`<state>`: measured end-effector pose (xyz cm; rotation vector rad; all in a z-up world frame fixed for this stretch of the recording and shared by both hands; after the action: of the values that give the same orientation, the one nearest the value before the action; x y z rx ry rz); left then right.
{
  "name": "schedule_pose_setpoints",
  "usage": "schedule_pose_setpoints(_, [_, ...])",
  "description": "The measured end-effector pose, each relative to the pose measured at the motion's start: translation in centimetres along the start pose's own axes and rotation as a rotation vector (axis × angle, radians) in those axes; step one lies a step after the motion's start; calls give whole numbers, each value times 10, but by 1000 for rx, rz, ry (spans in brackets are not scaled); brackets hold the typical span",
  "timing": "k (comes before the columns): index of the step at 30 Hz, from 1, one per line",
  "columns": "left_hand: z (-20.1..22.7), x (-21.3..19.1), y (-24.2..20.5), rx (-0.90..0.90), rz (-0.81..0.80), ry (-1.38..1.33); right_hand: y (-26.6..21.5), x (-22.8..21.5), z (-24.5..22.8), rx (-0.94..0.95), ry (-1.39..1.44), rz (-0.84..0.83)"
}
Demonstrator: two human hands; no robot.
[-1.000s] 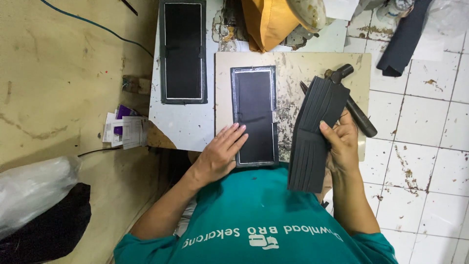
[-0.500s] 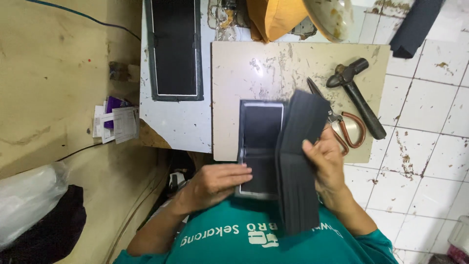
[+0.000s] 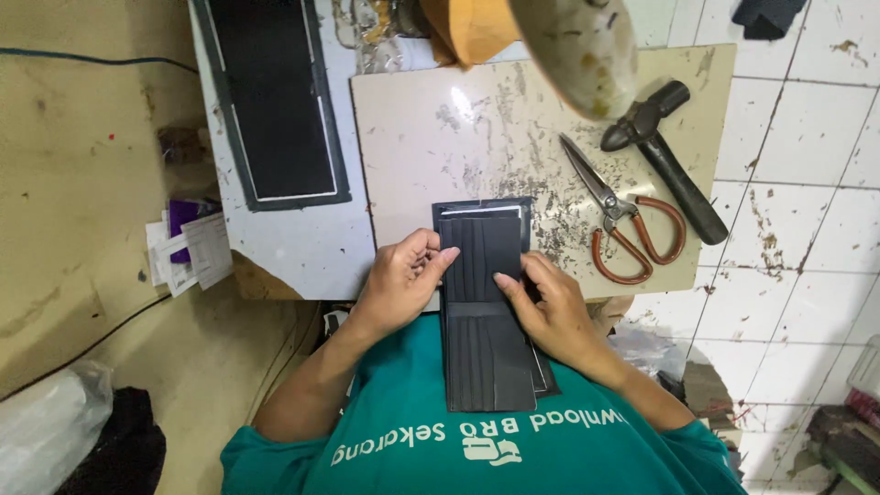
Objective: Assembling a leather wallet by aligning components, folding, and hammering edges
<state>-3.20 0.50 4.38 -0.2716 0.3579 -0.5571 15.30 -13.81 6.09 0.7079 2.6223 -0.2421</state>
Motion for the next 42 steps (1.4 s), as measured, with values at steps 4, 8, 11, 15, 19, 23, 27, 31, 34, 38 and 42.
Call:
schedule_pose_setpoints(4, [8,5,5,-36,-35,34,11,-7,-22,-15,-80,76])
schedule_pose_setpoints(8, [23,8,9,18,-41,159,12,-8,-23,-8,-130,60])
schedule_pose_setpoints(11, [28,10,10,36,-35,197,14,-10,-17,3,-145,34])
schedule_pose_setpoints(15, [32,10,9,23,-23,207,31,-13,-38,-77,-162,-21])
schedule_pose_setpoints(19, [34,9,8,15,-10,168,34,-11,-44,-109,-191,-15])
schedule_pose_setpoints(23, [35,9,9,-2,-13,171,33,-11,-40,-131,-201,-19])
schedule_pose_setpoints(27, [37,9,12,-34,-20,136,33,-11,-38,-118,-175,-40])
schedule_pose_setpoints(31, [34,9,10,-18,-4,104,24,-8,-23,-123,-206,-49])
schedule_pose_setpoints(34, [34,9,11,2,-7,121,23,-7,-21,-120,-214,-55])
schedule_pose_setpoints(38, [35,9,12,2,-9,101,26,-8,-26,-114,-208,-69])
schedule_pose_setpoints(42, [33,9,13,4,-19,138,22,-6,-21,-143,-248,-56])
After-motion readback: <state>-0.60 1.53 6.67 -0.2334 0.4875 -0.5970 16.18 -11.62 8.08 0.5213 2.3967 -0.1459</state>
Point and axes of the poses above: each hand's wrist, its own y-axis towards the middle knuckle, its own x-axis out of the palm, z = x × y, the point moved 3 cm from there along y, towards the middle knuckle, and after that the axes turned 12 degrees about z, right-handed, at the moved point
